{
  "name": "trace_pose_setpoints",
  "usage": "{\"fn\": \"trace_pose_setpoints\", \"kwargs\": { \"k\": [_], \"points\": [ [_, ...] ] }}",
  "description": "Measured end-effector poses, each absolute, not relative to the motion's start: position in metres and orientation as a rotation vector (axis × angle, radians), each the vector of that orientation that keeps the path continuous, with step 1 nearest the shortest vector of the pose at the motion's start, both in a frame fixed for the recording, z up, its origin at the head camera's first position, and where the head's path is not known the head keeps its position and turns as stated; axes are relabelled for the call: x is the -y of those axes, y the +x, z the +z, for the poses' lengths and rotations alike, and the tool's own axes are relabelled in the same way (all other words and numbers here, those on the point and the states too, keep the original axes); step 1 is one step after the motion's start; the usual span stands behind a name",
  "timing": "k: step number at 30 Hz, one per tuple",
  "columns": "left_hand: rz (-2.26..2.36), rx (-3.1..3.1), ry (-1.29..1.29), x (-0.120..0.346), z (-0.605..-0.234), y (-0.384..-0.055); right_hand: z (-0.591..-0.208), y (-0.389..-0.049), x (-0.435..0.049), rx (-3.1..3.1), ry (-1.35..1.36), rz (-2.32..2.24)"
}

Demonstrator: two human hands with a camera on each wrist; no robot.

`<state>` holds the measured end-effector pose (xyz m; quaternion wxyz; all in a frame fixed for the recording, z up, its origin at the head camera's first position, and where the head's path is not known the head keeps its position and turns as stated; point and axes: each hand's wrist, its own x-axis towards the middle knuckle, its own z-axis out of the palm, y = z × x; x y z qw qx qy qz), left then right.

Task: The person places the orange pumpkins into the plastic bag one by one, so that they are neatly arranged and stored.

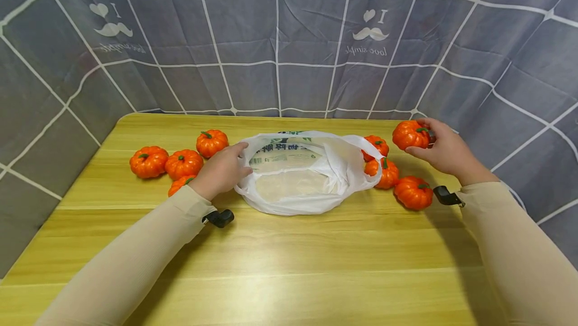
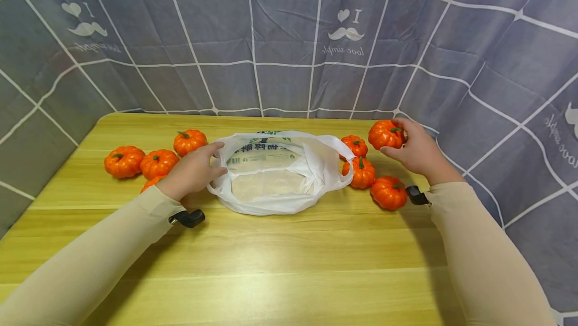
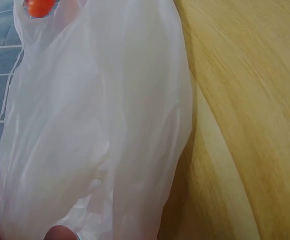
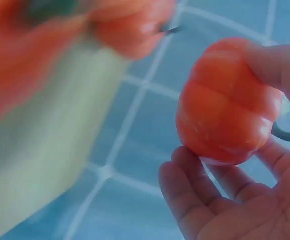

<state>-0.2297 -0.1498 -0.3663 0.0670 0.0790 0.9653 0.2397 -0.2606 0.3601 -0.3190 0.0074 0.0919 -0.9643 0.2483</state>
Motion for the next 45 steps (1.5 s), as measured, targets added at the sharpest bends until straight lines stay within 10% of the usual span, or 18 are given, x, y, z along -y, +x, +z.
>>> {"fn": "trace_pose_setpoints", "kwargs": {
  "k": [15,45],
  "points": [
    [0.726,-2.910,0.244,0.152,-0.366,-0.229,-0.276,-0.228,-0.240,2.864,0.664,0.886],
    [0.716,-2.896,0.289,0.152,-0.371,-0.232,-0.358,-0.275,-0.086,3.038,0.895,0.941]
  ]
}}
